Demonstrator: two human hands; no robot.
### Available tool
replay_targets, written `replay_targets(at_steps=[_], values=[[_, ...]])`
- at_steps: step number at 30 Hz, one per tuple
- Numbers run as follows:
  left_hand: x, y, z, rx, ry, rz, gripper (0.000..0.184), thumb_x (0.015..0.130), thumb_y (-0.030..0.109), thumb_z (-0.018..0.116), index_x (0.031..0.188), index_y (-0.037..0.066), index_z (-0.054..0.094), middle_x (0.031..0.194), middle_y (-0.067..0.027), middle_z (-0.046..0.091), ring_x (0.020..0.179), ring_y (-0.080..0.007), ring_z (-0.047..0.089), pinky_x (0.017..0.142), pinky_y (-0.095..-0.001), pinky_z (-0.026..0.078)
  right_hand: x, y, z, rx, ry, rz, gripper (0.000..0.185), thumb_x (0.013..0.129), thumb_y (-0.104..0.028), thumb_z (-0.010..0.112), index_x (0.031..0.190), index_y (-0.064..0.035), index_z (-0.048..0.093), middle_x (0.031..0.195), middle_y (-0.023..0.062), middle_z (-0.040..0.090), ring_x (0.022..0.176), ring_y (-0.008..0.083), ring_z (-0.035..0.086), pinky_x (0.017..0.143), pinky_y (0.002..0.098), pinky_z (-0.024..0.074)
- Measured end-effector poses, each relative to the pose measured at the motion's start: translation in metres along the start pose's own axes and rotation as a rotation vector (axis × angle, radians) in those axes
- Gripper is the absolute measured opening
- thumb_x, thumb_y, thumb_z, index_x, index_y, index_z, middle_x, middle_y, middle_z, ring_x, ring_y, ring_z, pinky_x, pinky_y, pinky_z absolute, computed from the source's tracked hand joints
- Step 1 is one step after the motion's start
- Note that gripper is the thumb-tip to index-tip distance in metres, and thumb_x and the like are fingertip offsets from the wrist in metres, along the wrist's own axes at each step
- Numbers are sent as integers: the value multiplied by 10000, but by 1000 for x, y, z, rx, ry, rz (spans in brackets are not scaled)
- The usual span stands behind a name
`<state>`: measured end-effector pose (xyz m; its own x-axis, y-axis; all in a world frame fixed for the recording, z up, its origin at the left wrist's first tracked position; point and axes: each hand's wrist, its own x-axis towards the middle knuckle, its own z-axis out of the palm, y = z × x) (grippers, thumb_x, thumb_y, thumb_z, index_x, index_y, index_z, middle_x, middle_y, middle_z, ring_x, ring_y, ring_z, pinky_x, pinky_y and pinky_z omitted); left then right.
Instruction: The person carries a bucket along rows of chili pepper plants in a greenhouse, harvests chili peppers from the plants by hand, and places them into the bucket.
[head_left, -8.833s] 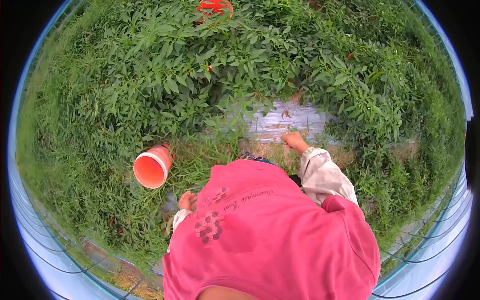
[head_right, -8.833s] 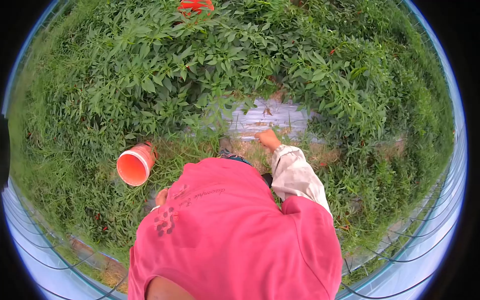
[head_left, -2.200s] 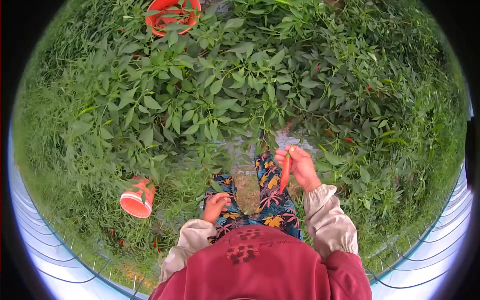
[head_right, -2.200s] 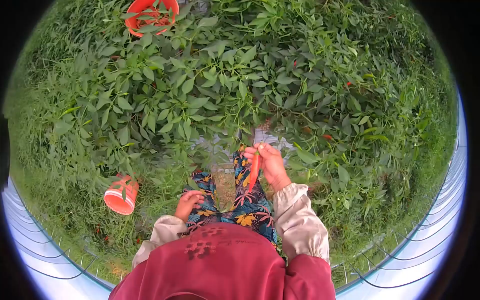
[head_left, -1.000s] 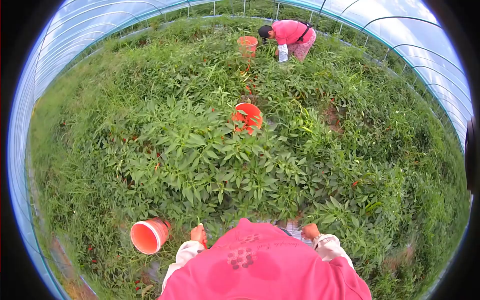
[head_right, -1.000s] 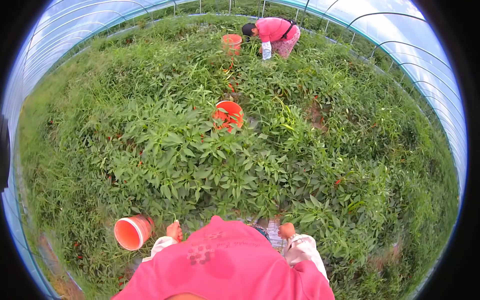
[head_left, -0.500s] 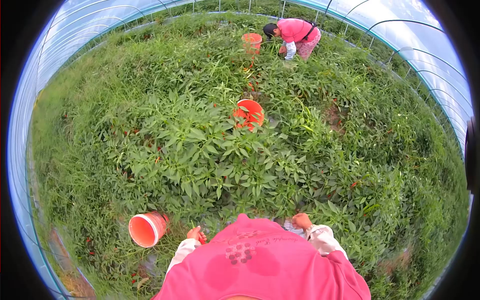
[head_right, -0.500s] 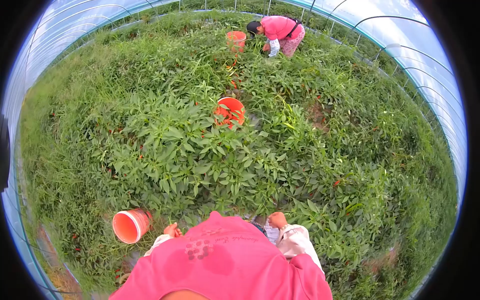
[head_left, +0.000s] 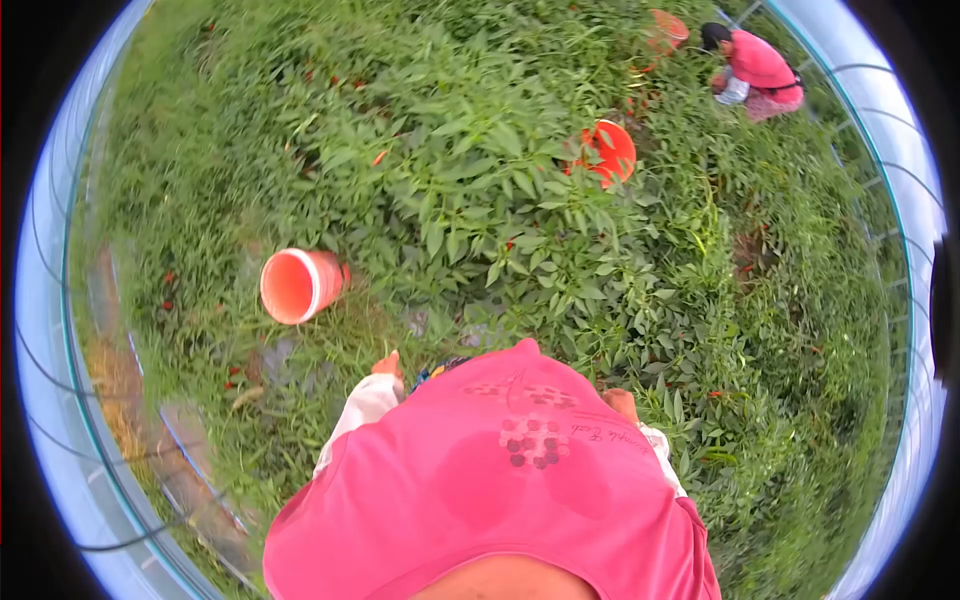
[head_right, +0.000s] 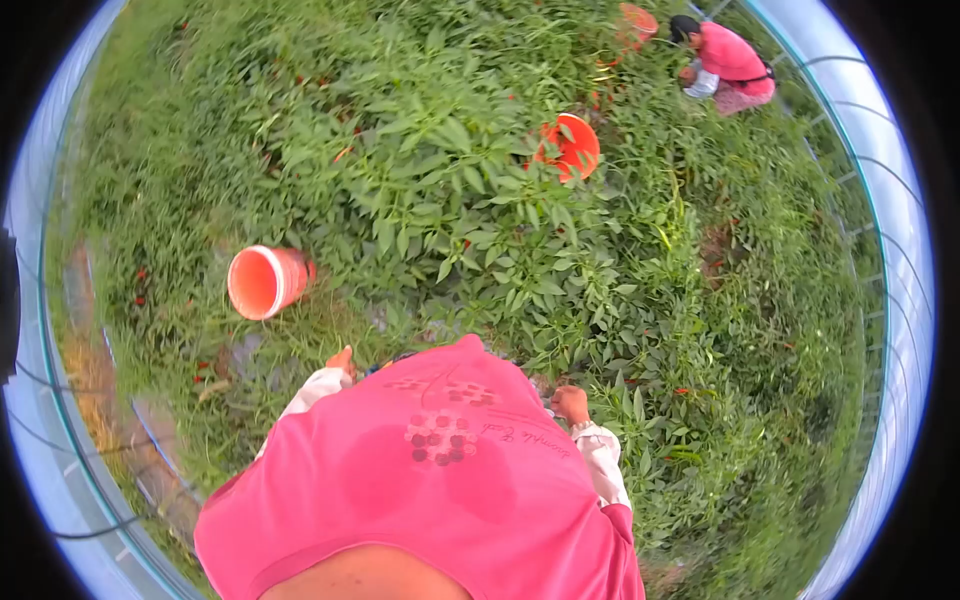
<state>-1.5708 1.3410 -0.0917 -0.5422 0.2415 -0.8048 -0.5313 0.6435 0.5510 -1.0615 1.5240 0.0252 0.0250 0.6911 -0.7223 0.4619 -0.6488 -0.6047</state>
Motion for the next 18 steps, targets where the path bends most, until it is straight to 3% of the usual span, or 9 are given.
replay_targets(at_steps=[1, 2, 4, 8, 10, 13, 14, 15, 18], values=[[16, -19, 1, -13, 50, 100, 385, 869, 417, 533, 644, 147, 376, 412, -24, 296, 318, -180, 319, 323, -365, 208, 1, 0, 3, -63, -55, 14, 156, 786, -54, 547, 900, 30, 613, 696, 115, 628, 511, 172, 586, 398, 297, 444], [33, -32, 4, -98, 40, 79, 392, 814, 390, 600, 592, 117, 427, 435, -19, 369, 351, -161, 341, 354, -366, 245, 6, -3, 1, -91, -66, -10, 175, 794, -57, 544, 922, 41, 611, 698, 117, 627, 533, 175, 595, 421, 295, 457], [-15, -4, 8, -244, 2, 26, 386, 823, 335, 611, 573, 147, 383, 421, 9, 325, 320, -128, 261, 334, -346, 191, 13, -7, -4, -134, -85, -28, 194, 801, -59, 541, 945, 52, 609, 700, 118, 627, 554, 177, 603, 443, 293, 470], [-3, -12, 10, -295, 97, 50, 376, 832, 300, 608, 570, 152, 382, 416, 12, 313, 317, -123, 253, 335, -348, 180, 17, -26, 0, -147, -177, -94, 229, 812, -62, 532, 980, 81, 591, 726, 132, 633, 612, 182, 616, 525, 279, 499], [-6, -10, -3, -406, -7, -18, 257, 842, 303, 598, 757, 128, 431, 424, -34, 376, 316, -172, 344, 306, -347, 239, 19, -36, 9, -120, -247, -204, 218, 813, -51, 524, 982, 74, 582, 735, 137, 630, 590, 183, 610, 513, 272, 495], [-7, 4, -19, -412, 64, -145, 212, 826, 250, 621, 812, 124, 451, 493, -57, 451, 366, -189, 403, 323, -360, 314, 21, -65, 37, -237, -152, -82, 226, 817, -47, 516, 1008, 64, 567, 744, 138, 630, 555, 187, 602, 479, 263, 483], [-2, 6, -30, -468, 14, -195, 202, 798, 167, 645, 871, 119, 464, 637, -81, 540, 502, -222, 532, 405, -373, 422, 20, -75, 49, -217, -224, -127, 252, 822, -43, 504, 1050, 54, 549, 743, 142, 628, 528, 184, 594, 444, 259, 463], [1, 9, -40, -479, 26, -203, 202, 798, 167, 645, 871, 119, 464, 637, -81, 540, 502, -222, 532, 405, -373, 422, 17, -84, 60, -230, -236, -124, 252, 822, -43, 504, 1050, 54, 549, 743, 142, 628, 528, 184, 594, 444, 259, 463], [27, 15, -75, -587, -76, -210, 269, 749, 8, 644, 956, 81, 489, 878, -116, 609, 811, -304, 637, 644, -431, 532, 0, -115, 101, -266, -162, -91, 239, 814, -53, 521, 1017, 62, 574, 754, 132, 639, 553, 165, 596, 473, 248, 463]])
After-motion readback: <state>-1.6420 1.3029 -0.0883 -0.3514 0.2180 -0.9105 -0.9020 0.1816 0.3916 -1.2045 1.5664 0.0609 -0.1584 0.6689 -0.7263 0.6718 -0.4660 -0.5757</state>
